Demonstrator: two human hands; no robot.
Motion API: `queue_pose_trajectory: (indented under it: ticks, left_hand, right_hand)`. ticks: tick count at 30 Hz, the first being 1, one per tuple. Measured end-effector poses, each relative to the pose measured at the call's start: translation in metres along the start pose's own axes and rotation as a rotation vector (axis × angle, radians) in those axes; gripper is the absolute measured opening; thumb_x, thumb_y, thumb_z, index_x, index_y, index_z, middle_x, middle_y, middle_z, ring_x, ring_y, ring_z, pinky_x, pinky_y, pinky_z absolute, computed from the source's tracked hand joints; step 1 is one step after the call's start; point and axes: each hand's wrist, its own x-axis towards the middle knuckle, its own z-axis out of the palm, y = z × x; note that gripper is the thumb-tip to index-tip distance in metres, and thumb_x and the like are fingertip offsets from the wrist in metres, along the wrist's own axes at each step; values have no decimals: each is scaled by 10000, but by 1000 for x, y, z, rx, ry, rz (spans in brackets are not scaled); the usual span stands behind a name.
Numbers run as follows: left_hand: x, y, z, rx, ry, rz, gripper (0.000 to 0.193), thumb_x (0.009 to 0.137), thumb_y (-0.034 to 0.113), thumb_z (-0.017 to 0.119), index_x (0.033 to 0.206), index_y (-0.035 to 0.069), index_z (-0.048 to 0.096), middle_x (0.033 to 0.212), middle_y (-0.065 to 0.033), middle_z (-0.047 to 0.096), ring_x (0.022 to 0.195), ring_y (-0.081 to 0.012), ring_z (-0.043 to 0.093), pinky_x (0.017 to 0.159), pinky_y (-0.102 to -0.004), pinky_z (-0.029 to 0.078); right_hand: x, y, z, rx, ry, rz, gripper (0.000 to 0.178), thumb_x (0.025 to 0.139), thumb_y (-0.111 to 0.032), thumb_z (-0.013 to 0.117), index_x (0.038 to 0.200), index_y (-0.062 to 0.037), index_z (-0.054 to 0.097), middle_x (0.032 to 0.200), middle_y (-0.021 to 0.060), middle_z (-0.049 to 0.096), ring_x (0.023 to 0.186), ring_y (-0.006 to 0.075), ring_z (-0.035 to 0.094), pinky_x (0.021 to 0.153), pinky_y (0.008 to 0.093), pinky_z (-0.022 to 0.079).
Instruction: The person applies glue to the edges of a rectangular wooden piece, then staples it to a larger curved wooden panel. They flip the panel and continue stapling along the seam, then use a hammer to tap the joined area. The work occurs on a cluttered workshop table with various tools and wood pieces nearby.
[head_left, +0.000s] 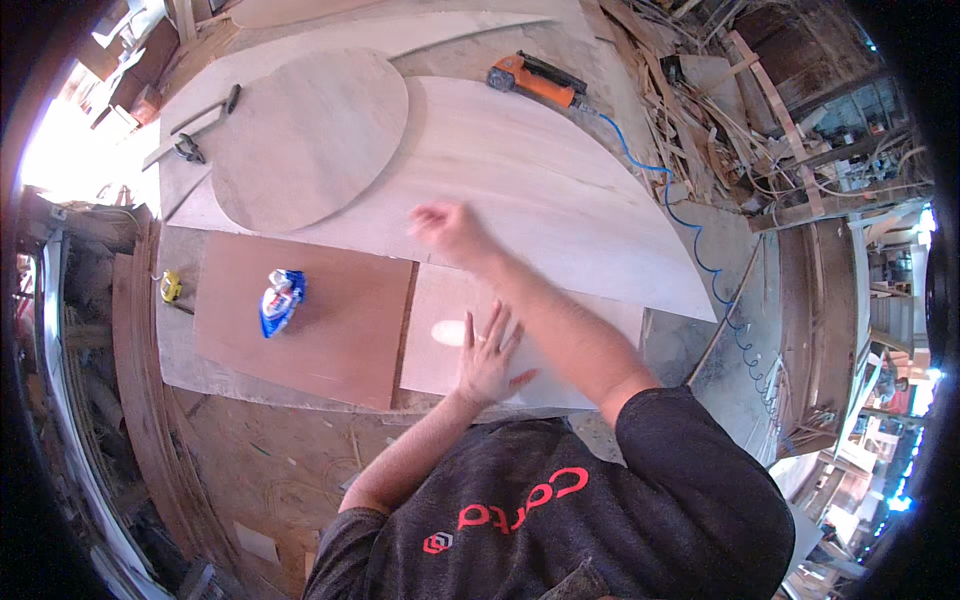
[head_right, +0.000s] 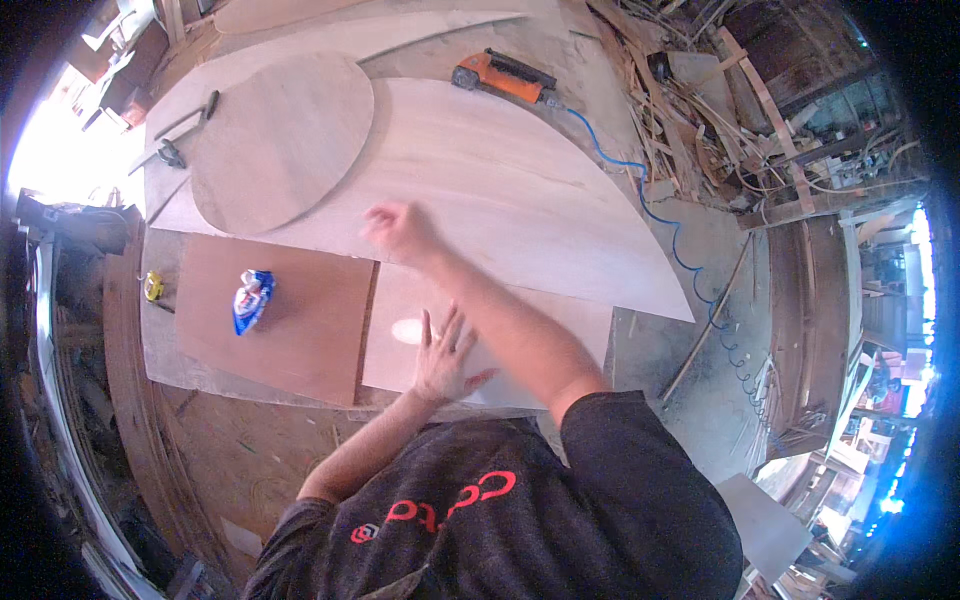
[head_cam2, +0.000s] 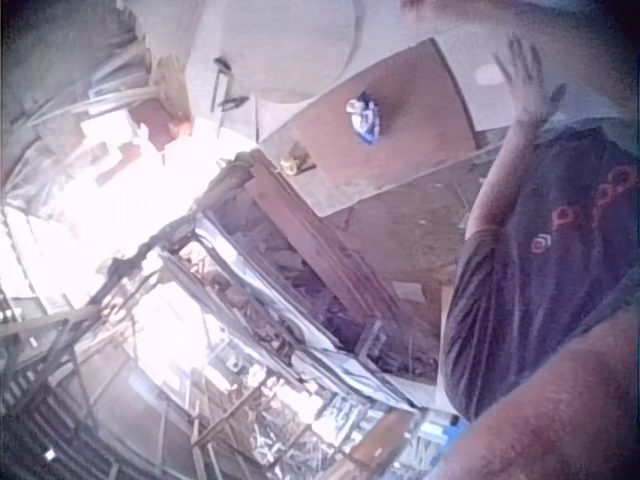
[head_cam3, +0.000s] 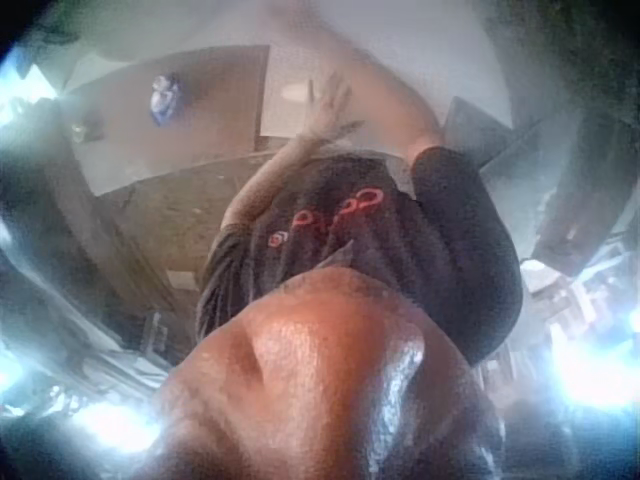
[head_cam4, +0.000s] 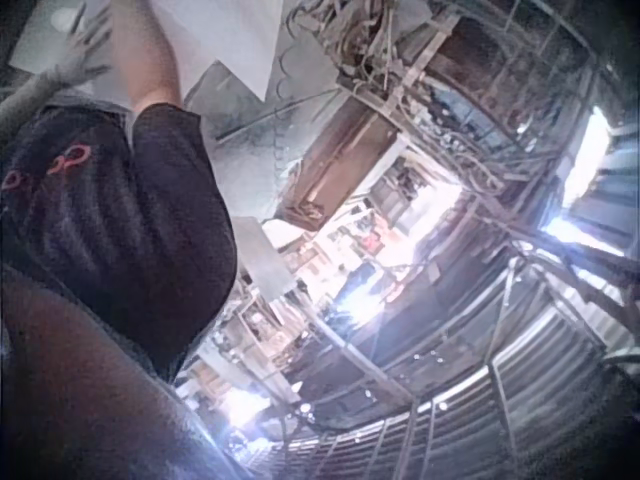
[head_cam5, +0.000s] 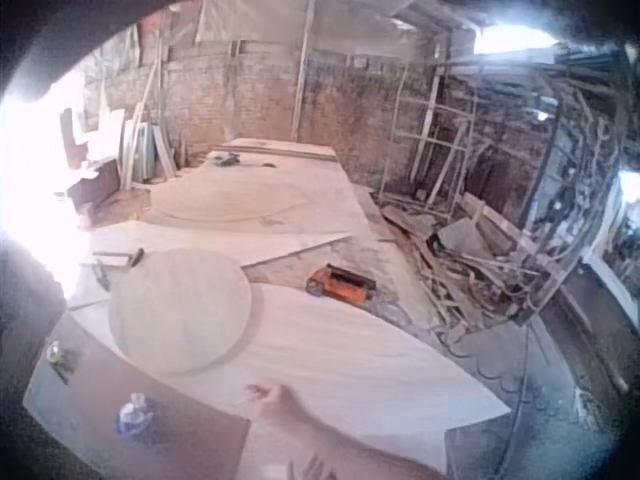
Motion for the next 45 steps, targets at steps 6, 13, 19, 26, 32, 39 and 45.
queue_pose_trajectory:
  ticks: [6,13,19,26,32,39,45]
  left_hand:
    - [78,-13,-4,30,-5,-151,1202,727,814,698,1640,156,275,1725,-138,140,1605,-324,74,1236,-712,2]
    - [89,-11,0,122,3,-239,1203,632,901,670,1603,256,370,1729,-1,156,1602,-191,107,1287,-616,37]
    - [98,-4,-6,68,72,-241,1169,520,820,775,1522,282,505,1688,34,289,1577,-161,217,1304,-561,69]
    - [99,-3,-3,72,62,-260,1110,555,828,779,1501,303,531,1676,51,305,1571,-144,227,1314,-524,86]
    - [94,0,-4,119,25,-294,1109,573,831,781,1513,304,517,1695,51,250,1580,-131,183,1311,-545,75]
    - [103,-4,-1,150,40,-197,1143,576,816,800,1532,267,499,1703,40,233,1588,-131,148,1301,-561,52]
    - [100,-5,0,204,44,-167,1152,629,810,791,1559,216,462,1711,15,223,1596,-144,111,1294,-560,45]
  right_hand:
    - [107,61,-214,-600,536,-221,147,883,-201,710,911,-57,703,747,37,701,691,141,647,678,332,533]
    - [248,67,-282,-987,291,-425,379,836,-274,745,1083,-49,566,1096,245,650,1027,452,622,863,557,495]
    - [271,60,-295,-1047,179,-584,501,802,-350,830,1109,-47,575,1157,257,656,1089,445,635,895,541,512]
    - [274,72,-323,-1058,52,-605,402,833,-240,810,1105,-54,579,1064,231,690,1019,423,666,880,486,530]
    - [155,30,-403,-750,-40,-326,444,853,-263,823,1214,-49,678,1107,104,752,1064,240,697,922,390,544]
    - [-105,-28,-473,-796,93,488,456,801,-559,847,901,-141,692,673,-29,549,554,86,455,575,298,455]
    - [-249,-18,-397,-442,220,524,652,777,-460,897,1267,-85,685,1076,40,720,940,198,661,895,362,554]
